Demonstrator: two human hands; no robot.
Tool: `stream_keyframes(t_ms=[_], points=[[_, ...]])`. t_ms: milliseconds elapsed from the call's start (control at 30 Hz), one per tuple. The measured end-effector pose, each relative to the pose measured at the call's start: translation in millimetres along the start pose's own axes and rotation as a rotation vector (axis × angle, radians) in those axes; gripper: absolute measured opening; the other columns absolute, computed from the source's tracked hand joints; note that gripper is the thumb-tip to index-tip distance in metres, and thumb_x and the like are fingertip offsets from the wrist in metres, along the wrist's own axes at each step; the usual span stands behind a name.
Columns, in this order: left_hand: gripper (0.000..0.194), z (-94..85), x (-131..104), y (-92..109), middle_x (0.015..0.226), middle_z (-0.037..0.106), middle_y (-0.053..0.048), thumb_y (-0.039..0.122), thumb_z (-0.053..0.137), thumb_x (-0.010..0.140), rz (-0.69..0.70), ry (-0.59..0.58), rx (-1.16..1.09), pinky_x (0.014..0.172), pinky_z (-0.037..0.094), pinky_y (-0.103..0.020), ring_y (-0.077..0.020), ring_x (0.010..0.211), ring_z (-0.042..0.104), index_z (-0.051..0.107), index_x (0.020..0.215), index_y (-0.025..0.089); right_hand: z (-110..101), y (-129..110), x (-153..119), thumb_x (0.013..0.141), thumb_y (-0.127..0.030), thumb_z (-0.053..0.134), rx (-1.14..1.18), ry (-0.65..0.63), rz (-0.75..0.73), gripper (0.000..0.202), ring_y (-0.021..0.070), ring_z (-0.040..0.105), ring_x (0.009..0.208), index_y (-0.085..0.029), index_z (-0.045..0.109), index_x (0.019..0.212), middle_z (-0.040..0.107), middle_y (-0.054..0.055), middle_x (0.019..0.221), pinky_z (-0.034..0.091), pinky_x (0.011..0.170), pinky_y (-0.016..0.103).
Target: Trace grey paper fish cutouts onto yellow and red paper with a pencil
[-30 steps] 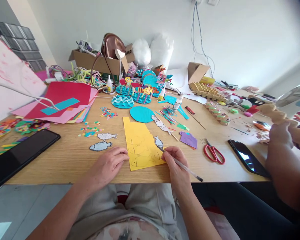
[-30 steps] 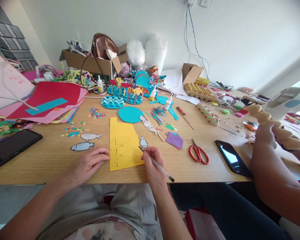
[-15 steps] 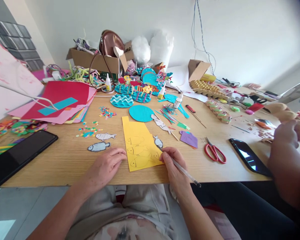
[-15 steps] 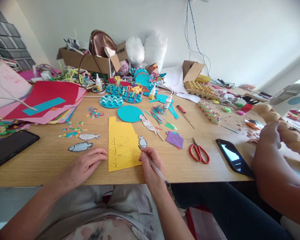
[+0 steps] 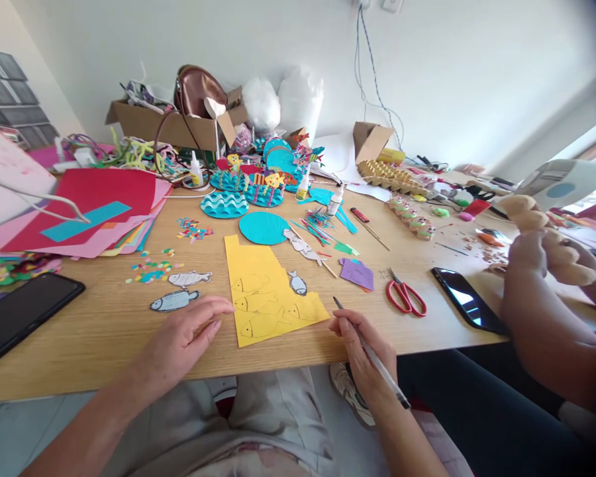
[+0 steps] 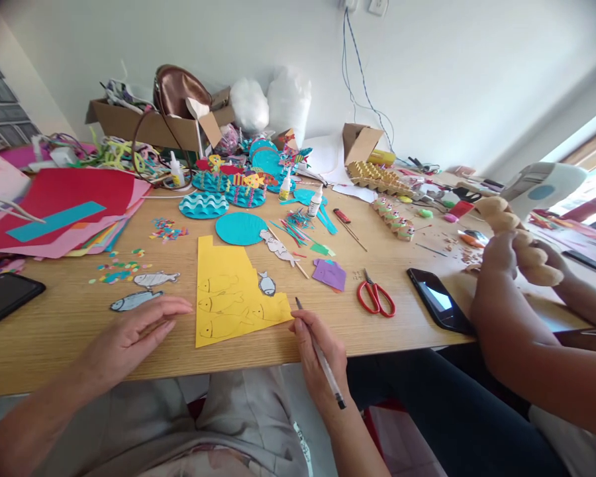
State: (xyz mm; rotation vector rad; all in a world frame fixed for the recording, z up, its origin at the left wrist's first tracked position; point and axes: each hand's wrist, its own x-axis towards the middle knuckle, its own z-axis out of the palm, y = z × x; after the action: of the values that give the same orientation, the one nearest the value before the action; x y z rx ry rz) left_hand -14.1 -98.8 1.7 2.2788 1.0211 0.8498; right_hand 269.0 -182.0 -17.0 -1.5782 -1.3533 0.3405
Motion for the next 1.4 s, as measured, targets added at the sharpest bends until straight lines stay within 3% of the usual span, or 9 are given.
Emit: stream_keyframes(t_ms=[167,433,567,733,900,1133,1267,1400], points=[[0.022,-8.9,9.8,3.8,0.101,0.068,-0.005,0.033,0.05,0.085,-0.106,0.008,-0.164,0.079,0.055,-0.026,-0.02,0.093,0.065,0.065,0.098,0.023,-3.1,2.6,4.0,0.087,-0.035,0.052,-0.072,0.044,0.01,0.016,0.0188,0.065,0.072,-0.024,0.064,0.089,0.07,0.003,0.075,0.047,0.069,0.029],[0.026,-17.2,29.7,4.2,0.095,0.07,-0.004,0.042,0.052,0.084,-0.131,-0.1,-0.186,0.074,0.055,-0.027,-0.0211,0.088,0.065,0.067,0.097,0.025,-6.3,14.4,23.7,0.083,-0.032,0.054,-0.213,-0.029,-0.054,0.016,0.0195,0.066,0.072,-0.024,0.064,0.093,0.071,0.004,0.08,0.049,0.065,0.029],[0.025,-14.8,61.9,14.0,0.098,0.07,-0.003,0.029,0.049,0.081,-0.057,-0.234,-0.082,0.074,0.053,-0.025,-0.0197,0.09,0.065,0.067,0.096,0.024,-7.6,12.8,35.6,0.082,-0.031,0.051,-0.262,-0.078,-0.091,0.017,0.0202,0.067,0.07,-0.024,0.064,0.091,0.071,0.004,0.078,0.048,0.062,0.03],[0.031,3.1,120.3,24.9,0.104,0.068,-0.004,0.016,0.048,0.075,0.139,-0.417,0.176,0.086,0.046,-0.029,-0.0196,0.096,0.061,0.067,0.099,0.02,-2.8,3.3,59.8,0.078,-0.022,0.052,-0.25,-0.207,-0.167,0.017,0.0175,0.063,0.063,-0.023,0.063,0.091,0.069,0.003,0.074,0.045,0.059,0.028],[0.029,13.2,154.0,21.9,0.094,0.07,-0.003,0.013,0.049,0.074,0.088,-0.544,0.179,0.074,0.044,-0.025,-0.0185,0.086,0.062,0.068,0.094,0.02,9.9,-4.8,94.1,0.071,-0.015,0.061,-0.222,-0.424,-0.223,0.025,0.0171,0.063,0.073,-0.024,0.06,0.094,0.069,0.003,0.091,0.043,0.062,0.027],[0.025,16.0,153.1,4.3,0.078,0.07,0.001,0.015,0.051,0.067,0.025,-0.573,0.068,0.062,0.041,-0.021,-0.0148,0.071,0.061,0.07,0.08,0.021,31.5,-9.1,129.6,0.058,-0.003,0.066,-0.194,-0.668,-0.225,0.036,0.0142,0.058,0.067,-0.023,0.058,0.087,0.065,-0.003,0.078,0.041,0.061,0.025],[0.025,24.4,147.9,-2.5,0.081,0.071,0.0,0.016,0.052,0.065,-0.049,-0.564,-0.037,0.066,0.043,-0.022,-0.0154,0.075,0.062,0.071,0.08,0.021,37.2,-2.7,134.6,0.059,-0.003,0.064,-0.194,-0.698,-0.259,0.035,0.0135,0.058,0.069,-0.023,0.056,0.087,0.064,-0.001,0.085,0.041,0.062,0.024],[0.025,35.7,145.0,-8.0,0.081,0.07,-0.002,0.018,0.052,0.066,-0.158,-0.519,-0.169,0.063,0.046,-0.024,-0.0152,0.07,0.062,0.069,0.085,0.018,40.1,2.3,135.9,0.058,-0.002,0.06,-0.114,-0.658,-0.187,0.033,0.0113,0.052,0.058,-0.023,0.055,0.083,0.059,-0.005,0.069,0.037,0.053,0.021]])
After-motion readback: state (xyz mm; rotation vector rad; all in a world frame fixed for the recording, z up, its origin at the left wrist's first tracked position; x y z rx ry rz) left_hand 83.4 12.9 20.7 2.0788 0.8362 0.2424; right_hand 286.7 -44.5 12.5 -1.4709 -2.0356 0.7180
